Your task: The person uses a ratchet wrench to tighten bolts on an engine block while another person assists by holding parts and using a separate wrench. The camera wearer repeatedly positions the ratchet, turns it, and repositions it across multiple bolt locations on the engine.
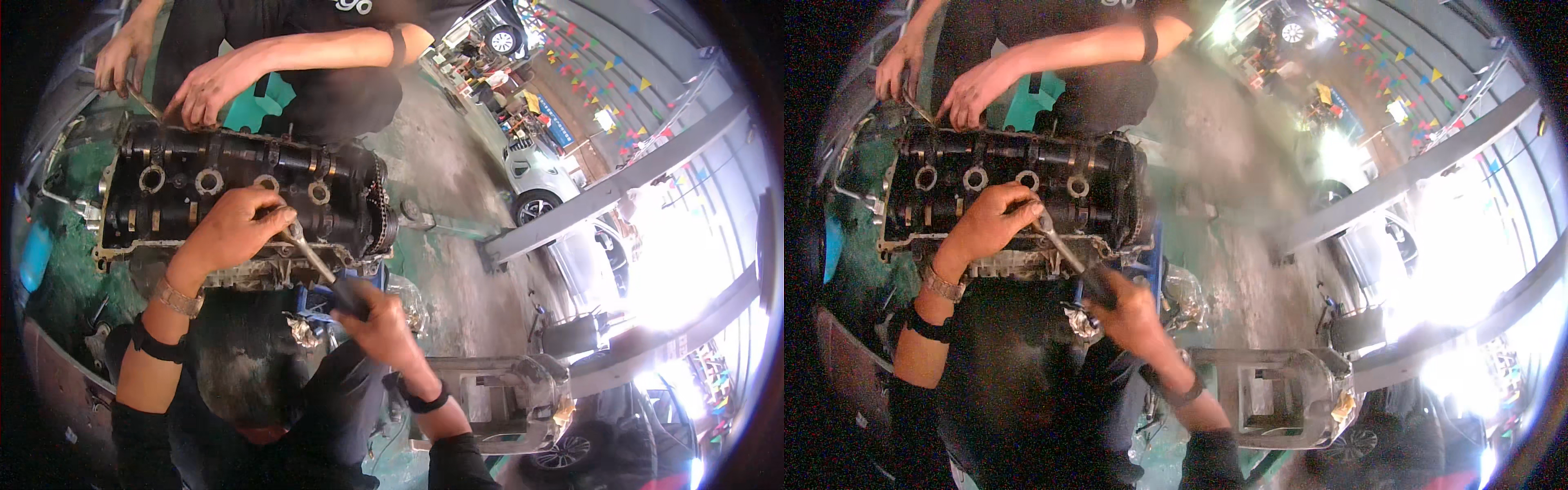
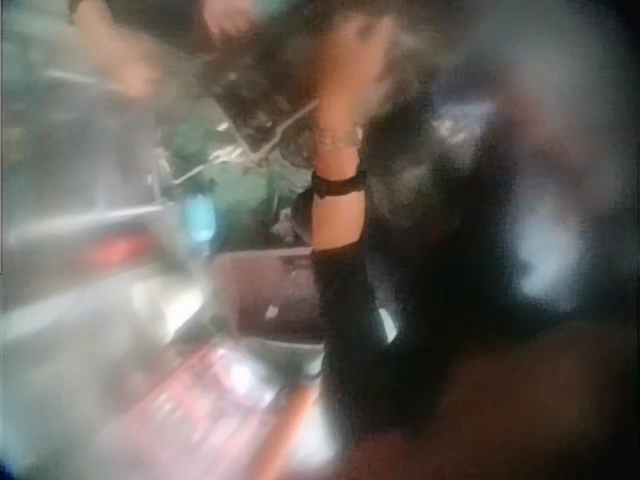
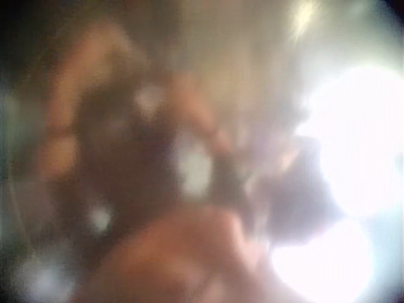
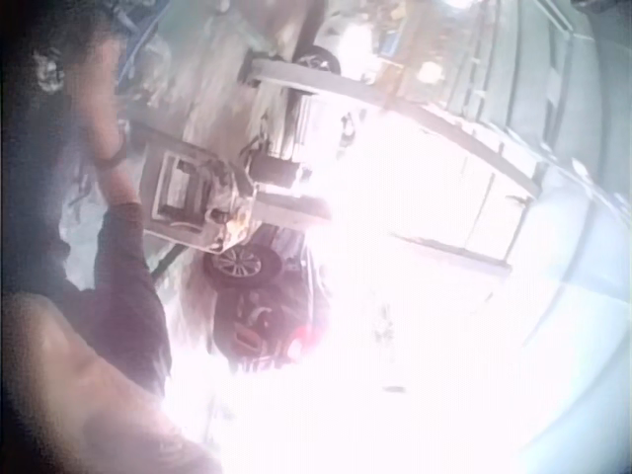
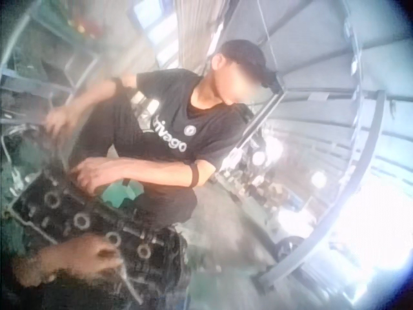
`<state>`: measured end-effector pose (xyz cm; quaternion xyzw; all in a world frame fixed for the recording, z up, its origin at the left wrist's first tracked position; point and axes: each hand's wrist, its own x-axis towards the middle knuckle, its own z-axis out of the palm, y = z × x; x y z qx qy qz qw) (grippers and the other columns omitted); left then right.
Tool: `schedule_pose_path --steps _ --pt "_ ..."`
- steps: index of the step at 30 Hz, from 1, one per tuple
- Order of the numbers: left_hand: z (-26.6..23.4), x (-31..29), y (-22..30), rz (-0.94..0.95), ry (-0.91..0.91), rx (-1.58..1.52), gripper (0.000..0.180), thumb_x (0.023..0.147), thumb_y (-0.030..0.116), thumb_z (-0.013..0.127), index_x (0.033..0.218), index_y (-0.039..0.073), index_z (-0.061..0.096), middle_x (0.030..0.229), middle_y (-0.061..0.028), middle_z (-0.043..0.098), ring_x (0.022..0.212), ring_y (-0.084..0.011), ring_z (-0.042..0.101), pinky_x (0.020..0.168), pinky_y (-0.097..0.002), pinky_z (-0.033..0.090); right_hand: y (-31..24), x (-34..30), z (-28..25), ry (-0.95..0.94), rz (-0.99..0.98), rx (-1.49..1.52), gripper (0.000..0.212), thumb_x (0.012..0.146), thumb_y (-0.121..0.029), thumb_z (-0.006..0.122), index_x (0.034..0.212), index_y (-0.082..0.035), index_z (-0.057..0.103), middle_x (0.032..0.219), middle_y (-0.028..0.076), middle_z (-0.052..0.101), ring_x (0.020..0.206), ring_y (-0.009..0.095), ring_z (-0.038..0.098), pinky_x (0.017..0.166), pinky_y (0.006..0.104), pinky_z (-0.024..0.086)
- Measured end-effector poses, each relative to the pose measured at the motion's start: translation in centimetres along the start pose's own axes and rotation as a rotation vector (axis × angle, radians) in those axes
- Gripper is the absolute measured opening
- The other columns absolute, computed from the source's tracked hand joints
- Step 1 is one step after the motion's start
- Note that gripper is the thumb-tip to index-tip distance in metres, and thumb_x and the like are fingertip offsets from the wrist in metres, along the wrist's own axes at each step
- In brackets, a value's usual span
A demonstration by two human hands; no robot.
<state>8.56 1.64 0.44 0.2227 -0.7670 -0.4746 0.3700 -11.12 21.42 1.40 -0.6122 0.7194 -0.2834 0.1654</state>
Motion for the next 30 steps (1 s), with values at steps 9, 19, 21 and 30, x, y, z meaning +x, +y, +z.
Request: schedule_pose_path --steps 9,19,21,30 --pt "0.2 -0.1 0.6 0.010 0.068 0.102 0.028 0.090 0.022 0.066 0.090 -0.006 0.068 0.077 -0.0169 0.062 0.068 -0.0265 0.059 0.066 -0.0381 0.046 2.1 8.3 -4.1 0.238 -0.275 -0.270 0.044 0.070 -0.002 0.078 0.111 0.002 0.065 0.108 0.019 0.066 0.094 0.036 0.066 0.080 0.0376 0.053" --pt "-0.1 -0.2 1.0 -0.037 0.009 0.117 0.029 0.096 0.022 0.059 0.090 -0.006 0.062 0.080 -0.0132 0.057 0.074 -0.0247 0.054 0.074 -0.0401 0.044 2.7 10.1 -3.9 0.290 -0.432 -0.421 0.042 0.070 -0.003 0.077 0.110 0.000 0.065 0.109 0.018 0.066 0.101 0.038 0.060 0.087 0.0434 0.050" --pt "0.0 -0.2 0.7 -0.030 0.011 0.104 0.028 0.096 0.021 0.059 0.090 -0.006 0.062 0.080 -0.0127 0.057 0.074 -0.0234 0.054 0.075 -0.0398 0.044 2.7 9.3 -3.6 0.320 -0.411 -0.469 0.042 0.070 -0.005 0.077 0.110 0.001 0.065 0.108 0.019 0.066 0.101 0.039 0.060 0.087 0.0438 0.050" --pt "0.0 0.3 0.6 -0.048 0.034 0.055 0.026 0.088 0.019 0.064 0.086 -0.007 0.064 0.064 -0.0149 0.058 0.058 -0.0191 0.050 0.060 -0.0368 0.043 0.7 2.1 -1.1 0.165 -0.191 -0.225 0.040 0.075 -0.011 0.079 0.111 0.000 0.064 0.095 0.018 0.068 0.085 0.035 0.067 0.076 0.0405 0.054"
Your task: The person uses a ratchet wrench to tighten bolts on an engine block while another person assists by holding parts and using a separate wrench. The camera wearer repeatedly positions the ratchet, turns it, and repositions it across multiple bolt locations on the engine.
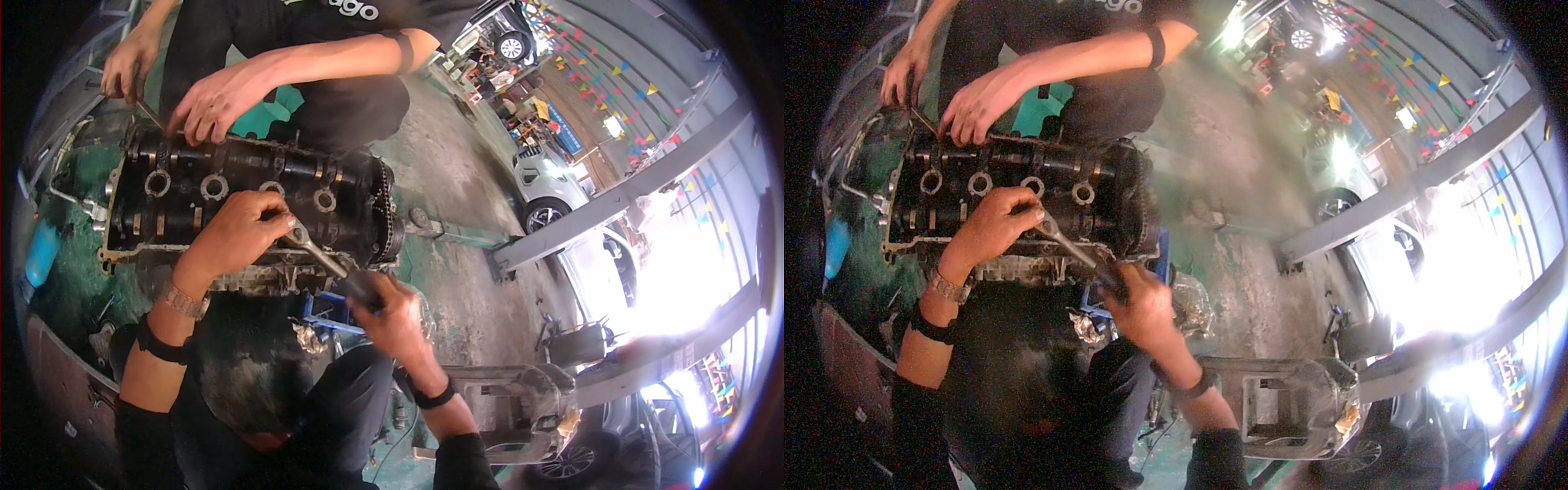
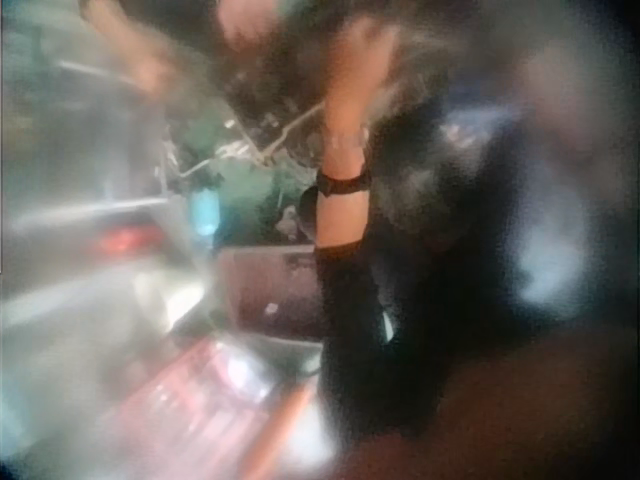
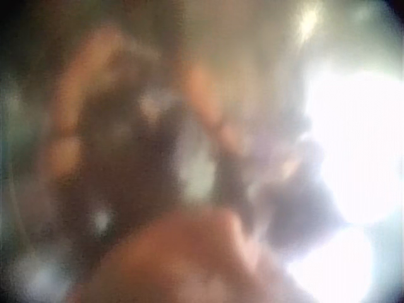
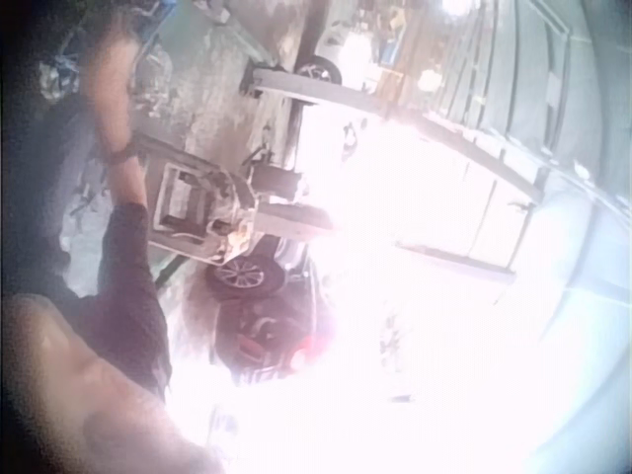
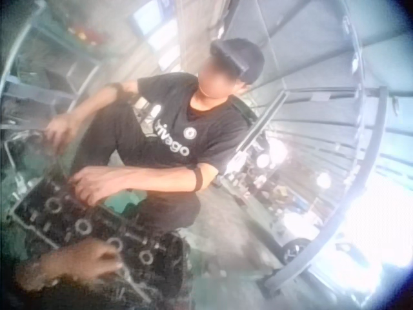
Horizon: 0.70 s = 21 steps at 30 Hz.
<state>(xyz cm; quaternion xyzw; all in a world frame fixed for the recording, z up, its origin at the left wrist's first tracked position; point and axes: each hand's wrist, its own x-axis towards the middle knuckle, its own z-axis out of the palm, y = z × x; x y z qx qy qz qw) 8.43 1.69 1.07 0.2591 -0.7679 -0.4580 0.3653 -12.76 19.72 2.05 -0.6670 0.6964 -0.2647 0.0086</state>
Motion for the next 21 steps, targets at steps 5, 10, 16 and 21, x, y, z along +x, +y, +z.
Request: schedule_pose_path --steps 5,10,16,21 --pt "-0.5 0.1 0.2 -0.055 -0.072 0.018 0.025 0.090 0.021 0.065 0.086 -0.004 0.065 0.073 -0.0098 0.061 0.066 -0.0181 0.055 0.066 -0.0367 0.046 -4.2 -3.1 3.1 -0.256 0.274 0.406 0.046 0.083 -0.017 0.078 0.118 0.003 0.056 0.088 0.017 0.066 0.076 0.020 0.062 0.071 0.0354 0.052" --pt "-0.6 0.2 0.0 -0.005 -0.055 0.049 0.026 0.087 0.022 0.067 0.086 -0.003 0.066 0.072 -0.0102 0.062 0.066 -0.0182 0.057 0.066 -0.0360 0.046 -9.0 -3.3 8.4 -0.392 0.365 0.905 0.057 0.089 -0.016 0.073 0.132 0.004 0.042 0.110 0.014 0.060 0.100 0.019 0.056 0.087 0.0343 0.048" --pt "-0.8 0.3 -0.2 -0.012 -0.065 0.039 0.027 0.086 0.022 0.068 0.087 -0.005 0.066 0.070 -0.0109 0.062 0.065 -0.0179 0.057 0.064 -0.0359 0.046 -11.1 -2.1 10.2 -0.452 0.358 1.151 0.055 0.093 -0.013 0.068 0.137 0.002 0.038 0.116 0.011 0.056 0.105 0.017 0.054 0.091 0.0317 0.046" --pt "-0.3 0.3 -0.6 0.005 -0.036 0.057 0.029 0.087 0.023 0.067 0.083 -0.005 0.066 0.069 -0.0143 0.062 0.061 -0.0195 0.055 0.063 -0.0370 0.046 -8.7 -2.7 5.3 -0.561 0.482 0.922 0.051 0.091 -0.015 0.073 0.132 0.000 0.045 0.109 0.008 0.060 0.098 0.014 0.056 0.082 0.0289 0.049"
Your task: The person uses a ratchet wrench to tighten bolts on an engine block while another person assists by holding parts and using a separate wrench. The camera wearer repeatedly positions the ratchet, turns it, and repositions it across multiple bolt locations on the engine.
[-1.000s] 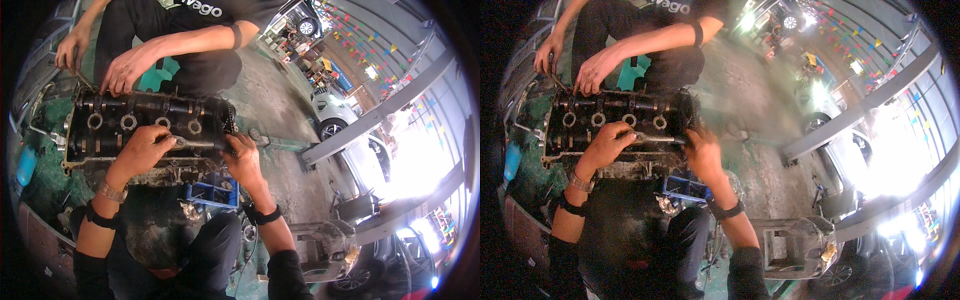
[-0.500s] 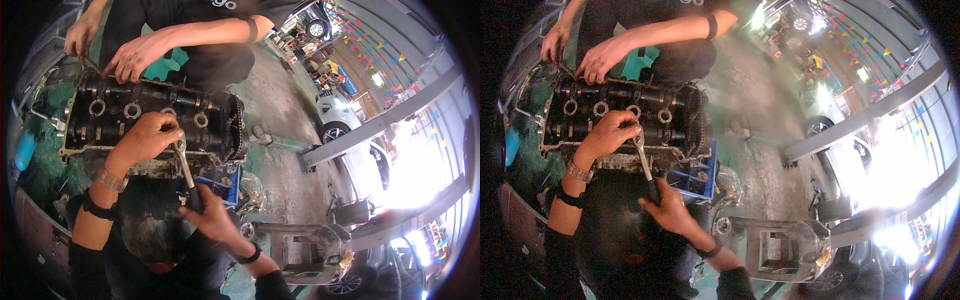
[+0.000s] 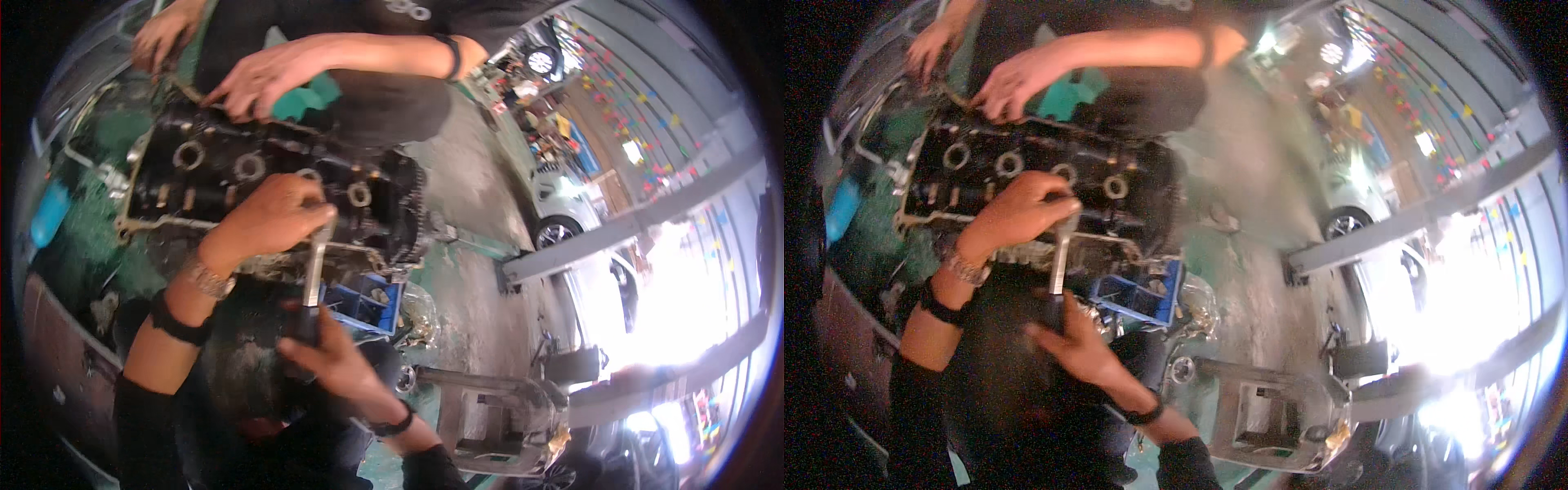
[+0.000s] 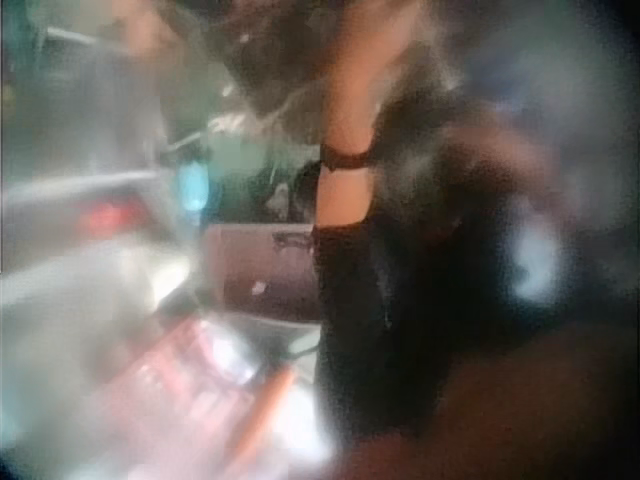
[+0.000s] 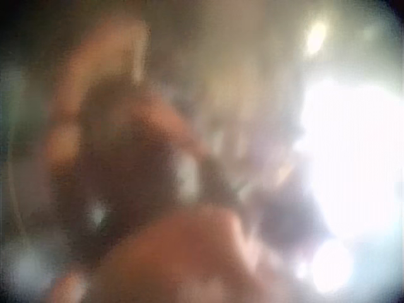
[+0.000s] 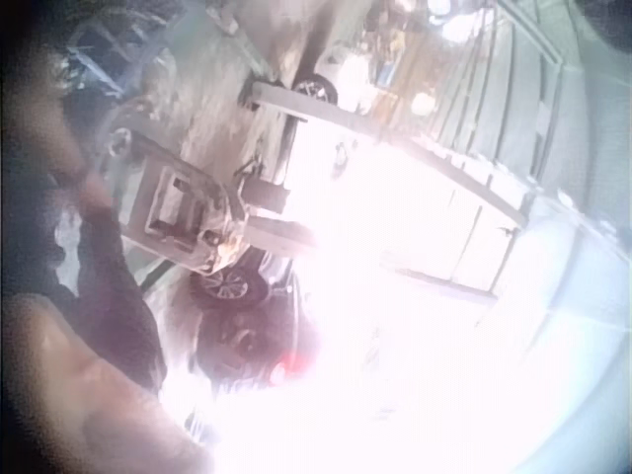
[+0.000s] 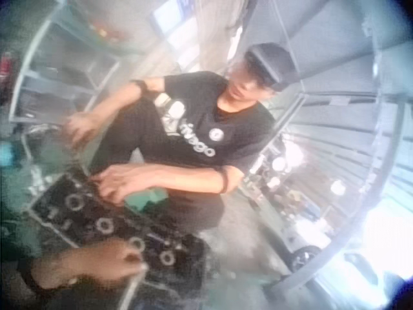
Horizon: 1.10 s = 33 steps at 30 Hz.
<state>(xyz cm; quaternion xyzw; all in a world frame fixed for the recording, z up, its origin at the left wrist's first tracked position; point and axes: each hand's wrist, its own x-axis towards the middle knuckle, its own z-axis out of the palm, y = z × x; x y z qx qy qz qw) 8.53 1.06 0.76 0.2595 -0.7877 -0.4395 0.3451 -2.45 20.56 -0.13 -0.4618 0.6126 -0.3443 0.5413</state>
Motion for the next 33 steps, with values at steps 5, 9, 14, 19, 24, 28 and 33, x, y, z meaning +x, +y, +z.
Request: schedule_pose_path --steps 5,9,14,19,24,28,33 --pt "0.3 0.1 -0.8 0.037 -0.032 0.066 0.036 0.089 0.034 0.065 0.083 -0.001 0.070 0.069 -0.0182 0.064 0.062 -0.0271 0.063 0.064 -0.0410 0.050 -1.6 -2.4 -5.7 0.310 -0.001 -0.525 0.038 0.081 -0.012 0.079 0.111 0.002 0.062 0.089 0.008 0.068 0.077 0.015 0.061 0.069 0.0314 0.052" --pt "0.4 0.7 -1.7 0.078 -0.008 0.015 0.039 0.097 0.032 0.055 0.088 -0.003 0.069 0.071 -0.0199 0.065 0.060 -0.0312 0.062 0.067 -0.0431 0.050 -2.4 0.1 -10.4 0.534 -0.387 -0.753 0.026 0.081 0.000 0.074 0.106 0.005 0.066 0.089 0.011 0.072 0.077 0.016 0.062 0.071 0.0311 0.051" --pt "-0.3 1.1 -3.0 0.241 0.048 -0.108 0.033 0.091 0.025 0.055 0.083 -0.004 0.069 0.084 -0.0257 0.068 0.080 -0.0377 0.068 0.075 -0.0445 0.051 -3.7 3.7 -14.9 0.557 -0.552 -1.012 0.033 0.081 0.001 0.075 0.113 0.004 0.066 0.104 0.014 0.070 0.088 0.022 0.066 0.077 0.0334 0.053" --pt "-0.8 1.2 -3.4 0.227 -0.056 -0.076 0.030 0.089 0.026 0.060 0.094 -0.001 0.071 0.087 -0.0195 0.071 0.079 -0.0287 0.068 0.075 -0.0389 0.052 -3.7 5.8 -16.2 0.527 -0.636 -1.003 0.037 0.082 0.000 0.074 0.117 0.003 0.065 0.109 0.014 0.068 0.092 0.022 0.065 0.080 0.0340 0.052" --pt "-0.7 1.4 -3.3 0.121 -0.087 -0.167 0.038 0.079 0.034 0.074 0.096 -0.001 0.074 0.088 -0.0153 0.074 0.079 -0.0240 0.069 0.074 -0.0364 0.052 -1.9 4.5 -15.1 0.616 -0.571 -1.124 0.041 0.078 -0.003 0.077 0.117 0.004 0.066 0.107 0.019 0.067 0.091 0.029 0.065 0.079 0.0360 0.052" --pt "-0.6 1.6 -2.9 0.204 -0.135 -0.064 0.034 0.075 0.026 0.080 0.098 0.003 0.075 0.093 -0.0125 0.075 0.082 -0.0234 0.070 0.076 -0.0353 0.053 -0.1 2.2 -12.6 0.619 -0.539 -1.159 0.039 0.079 -0.003 0.076 0.115 0.007 0.065 0.097 0.019 0.069 0.082 0.028 0.066 0.073 0.0364 0.053" --pt "-0.7 1.5 -2.7 0.184 -0.141 -0.060 0.032 0.076 0.022 0.080 0.100 0.003 0.075 0.093 -0.0117 0.075 0.085 -0.0217 0.070 0.077 -0.0340 0.052 2.2 0.4 -6.8 0.568 -0.375 -0.740 0.039 0.087 -0.011 0.072 0.119 0.008 0.062 0.087 0.011 0.069 0.074 0.016 0.060 0.067 0.0297 0.051"
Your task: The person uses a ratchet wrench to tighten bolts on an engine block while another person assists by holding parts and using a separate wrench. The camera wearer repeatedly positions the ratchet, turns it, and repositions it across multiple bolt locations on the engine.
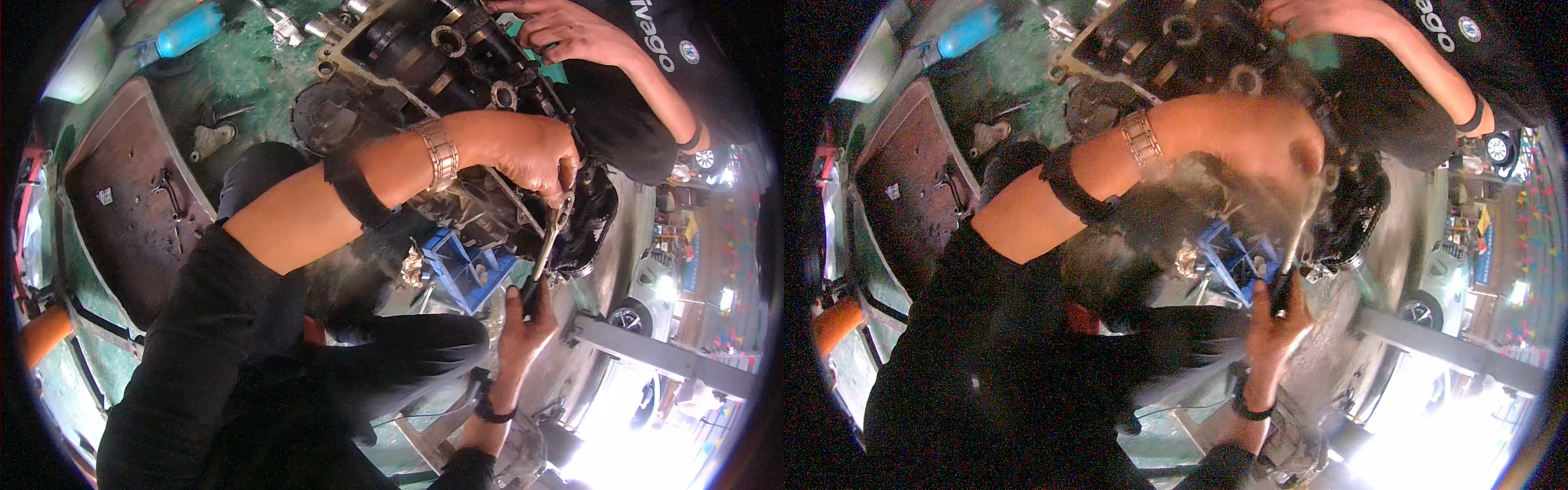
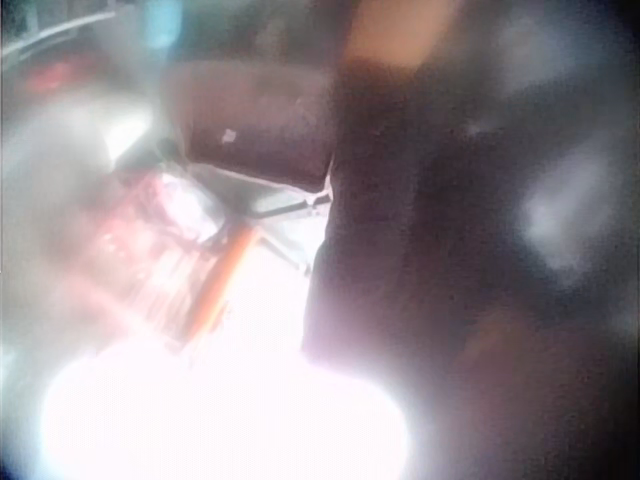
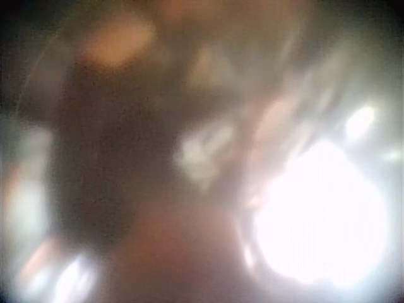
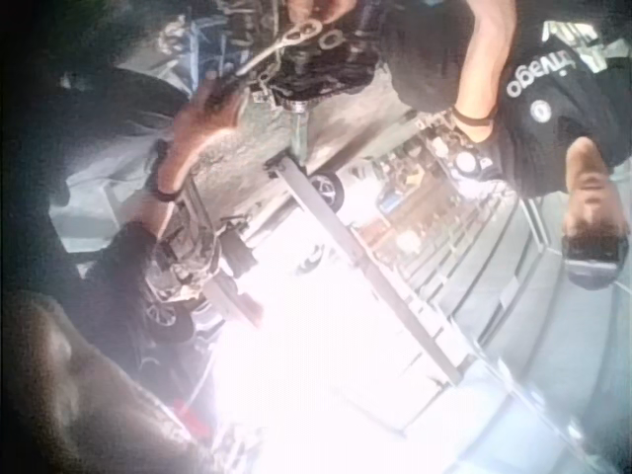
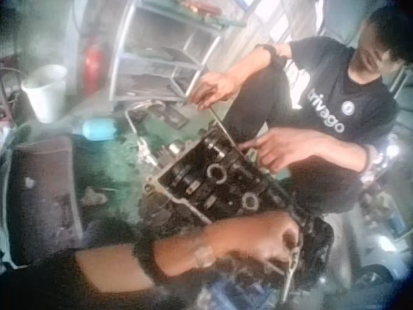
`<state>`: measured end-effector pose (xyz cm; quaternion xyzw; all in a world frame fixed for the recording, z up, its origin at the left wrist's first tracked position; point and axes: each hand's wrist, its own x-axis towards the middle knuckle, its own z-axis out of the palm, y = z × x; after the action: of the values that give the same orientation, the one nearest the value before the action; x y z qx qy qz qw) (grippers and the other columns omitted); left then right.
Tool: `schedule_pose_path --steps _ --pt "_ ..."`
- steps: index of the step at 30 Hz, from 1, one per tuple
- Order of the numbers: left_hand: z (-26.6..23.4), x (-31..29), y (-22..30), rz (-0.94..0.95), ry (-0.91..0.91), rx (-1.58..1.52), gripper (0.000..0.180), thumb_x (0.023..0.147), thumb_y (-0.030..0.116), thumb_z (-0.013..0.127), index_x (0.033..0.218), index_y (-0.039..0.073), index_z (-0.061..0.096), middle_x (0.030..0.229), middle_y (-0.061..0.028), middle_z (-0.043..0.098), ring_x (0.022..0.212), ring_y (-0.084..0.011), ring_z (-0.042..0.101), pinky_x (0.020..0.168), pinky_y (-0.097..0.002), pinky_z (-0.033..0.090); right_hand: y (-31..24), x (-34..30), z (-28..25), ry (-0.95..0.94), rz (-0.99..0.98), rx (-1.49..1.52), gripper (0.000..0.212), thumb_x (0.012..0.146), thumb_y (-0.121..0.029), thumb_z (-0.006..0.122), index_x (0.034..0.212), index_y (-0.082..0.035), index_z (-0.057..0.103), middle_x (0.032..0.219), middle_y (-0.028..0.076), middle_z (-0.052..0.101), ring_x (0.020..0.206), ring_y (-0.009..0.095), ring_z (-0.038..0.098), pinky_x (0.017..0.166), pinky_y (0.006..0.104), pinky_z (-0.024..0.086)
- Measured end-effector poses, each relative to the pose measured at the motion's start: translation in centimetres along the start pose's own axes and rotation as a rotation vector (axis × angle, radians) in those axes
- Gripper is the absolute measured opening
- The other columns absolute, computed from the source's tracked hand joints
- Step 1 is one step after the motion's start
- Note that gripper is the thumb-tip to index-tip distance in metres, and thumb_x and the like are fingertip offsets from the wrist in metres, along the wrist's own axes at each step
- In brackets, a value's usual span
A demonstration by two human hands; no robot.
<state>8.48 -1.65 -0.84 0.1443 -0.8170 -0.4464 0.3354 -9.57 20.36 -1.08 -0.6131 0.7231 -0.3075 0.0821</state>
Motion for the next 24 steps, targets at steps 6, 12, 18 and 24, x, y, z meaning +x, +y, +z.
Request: schedule_pose_path --steps 6,12,18,24 --pt "0.0 -0.2 -0.9 0.142 0.077 -0.037 0.033 0.076 0.029 0.072 0.092 0.000 0.072 0.087 -0.0173 0.072 0.079 -0.0279 0.070 0.075 -0.0374 0.054 -4.9 -2.4 4.6 -0.096 0.256 0.425 0.042 0.089 -0.006 0.069 0.125 0.003 0.051 0.093 0.004 0.062 0.080 0.012 0.054 0.073 0.0270 0.048" --pt "-0.1 -0.1 -1.3 0.199 0.083 -0.033 0.029 0.078 0.026 0.069 0.091 0.000 0.072 0.086 -0.0165 0.072 0.076 -0.0275 0.069 0.074 -0.0365 0.054 -7.8 -2.0 8.3 -0.043 0.248 0.641 0.044 0.091 -0.004 0.063 0.132 -0.002 0.047 0.094 0.003 0.057 0.071 0.007 0.051 0.058 0.0213 0.041" --pt "-0.1 -0.5 -1.0 0.171 0.017 -0.103 0.027 0.077 0.012 0.069 0.102 0.000 0.070 0.091 -0.0154 0.073 0.084 -0.0253 0.069 0.079 -0.0357 0.053 -6.5 -1.9 5.4 -0.210 0.332 0.559 0.039 0.093 -0.010 0.066 0.126 0.000 0.048 0.107 0.007 0.062 0.092 0.015 0.055 0.084 0.0296 0.047" --pt "0.6 -1.3 -0.1 0.225 0.063 0.032 0.044 0.071 0.008 0.077 0.114 0.002 0.067 0.104 -0.0158 0.068 0.097 -0.0294 0.065 0.089 -0.0379 0.051 -3.2 0.1 0.8 -0.256 0.146 0.206 0.034 0.085 -0.010 0.074 0.113 0.000 0.058 0.076 0.006 0.064 0.068 0.012 0.054 0.064 0.0307 0.049"
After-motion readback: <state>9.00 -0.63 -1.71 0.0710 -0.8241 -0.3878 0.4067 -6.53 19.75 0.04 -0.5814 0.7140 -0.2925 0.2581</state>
